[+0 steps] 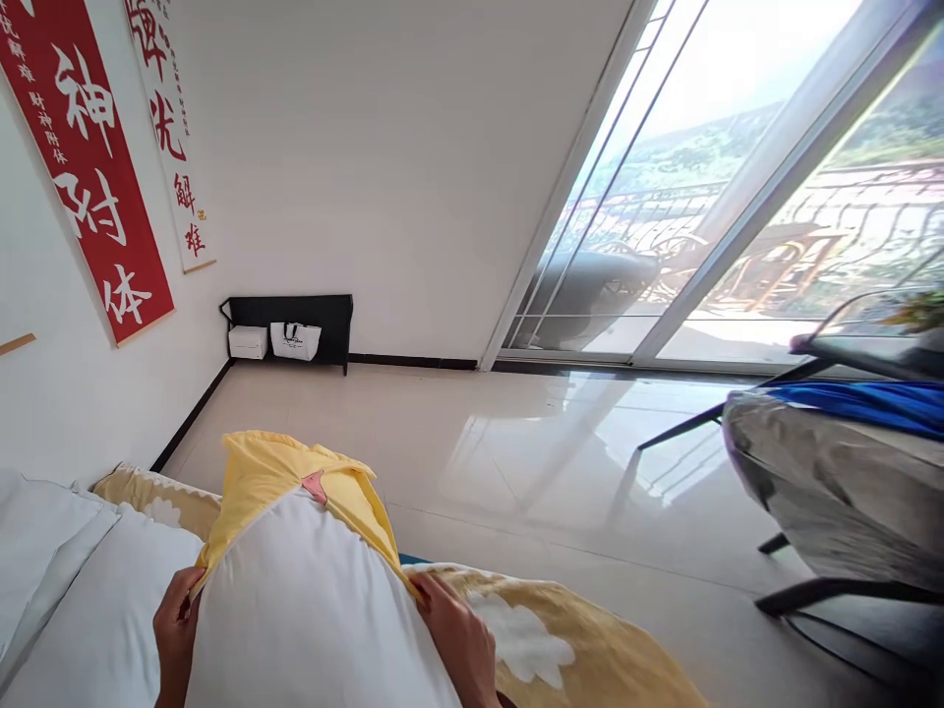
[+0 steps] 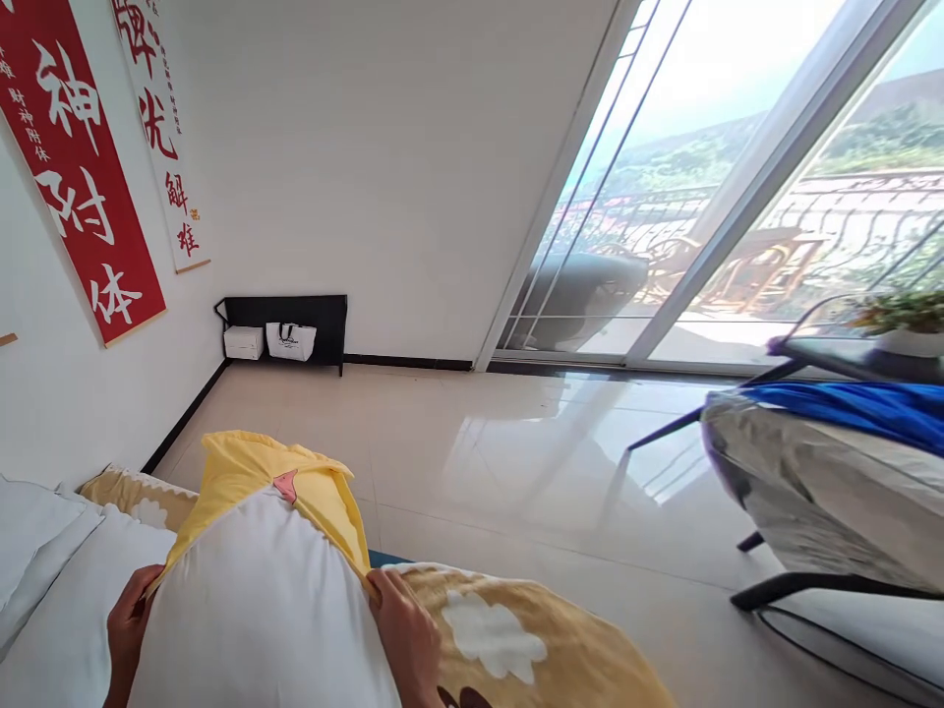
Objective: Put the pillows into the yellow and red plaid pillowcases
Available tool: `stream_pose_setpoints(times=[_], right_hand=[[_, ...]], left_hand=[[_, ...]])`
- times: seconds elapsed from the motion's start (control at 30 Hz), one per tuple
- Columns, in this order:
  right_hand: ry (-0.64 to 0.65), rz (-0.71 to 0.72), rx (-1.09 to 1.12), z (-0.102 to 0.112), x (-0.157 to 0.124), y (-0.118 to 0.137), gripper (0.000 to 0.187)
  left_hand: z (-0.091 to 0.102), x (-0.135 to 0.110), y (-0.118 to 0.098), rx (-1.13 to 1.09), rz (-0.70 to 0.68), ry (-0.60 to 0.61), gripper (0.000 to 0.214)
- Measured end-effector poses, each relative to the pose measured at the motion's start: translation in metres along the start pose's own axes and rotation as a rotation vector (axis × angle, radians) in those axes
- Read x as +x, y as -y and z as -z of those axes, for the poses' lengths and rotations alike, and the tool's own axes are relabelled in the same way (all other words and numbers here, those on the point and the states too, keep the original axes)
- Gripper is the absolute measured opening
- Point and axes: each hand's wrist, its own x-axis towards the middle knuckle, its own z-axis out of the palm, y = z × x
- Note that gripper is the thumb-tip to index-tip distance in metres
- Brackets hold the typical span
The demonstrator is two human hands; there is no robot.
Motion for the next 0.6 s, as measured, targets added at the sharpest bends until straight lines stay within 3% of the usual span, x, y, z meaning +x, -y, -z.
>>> stream_pose_setpoints(times=[0.13,0.23,0.33,0.4,0.47,0.53,0.6], right_hand=[[-0.258,0.101,-0.106,0.033,0.027,0.02,0.014],[-0.422,0.341,-0.082,0.052,0.016,0.036,0.021],[-0.453,0.652,0.018,0.065,-0.005,0.054,0.032],[-0.416,0.717,0.118,0.075,-0.015,0.064,0.036],[-0.442,0.554,0.253,0.085,-0.024,0.067,0.032],[-0.519,0.253,0.386,0.094,-0.035,0.06,0.023],[-0.55,0.074,0.488,0.098,-0.052,0.042,0.022]], left_hand=[[-0.002,-0.004,-0.033,-0.027,-0.117,-0.003,0.024],[0.007,-0.015,-0.053,-0.042,-0.245,-0.007,0.023],[0.013,-0.022,-0.077,0.024,-0.29,0.029,0.029],[0.013,-0.022,-0.091,0.079,-0.283,0.101,0.036],[0.014,-0.019,-0.098,0.056,-0.237,0.098,0.04],[0.019,-0.018,-0.092,-0.03,-0.113,-0.014,0.041],[0.023,-0.018,-0.077,-0.081,0.022,-0.128,0.044]])
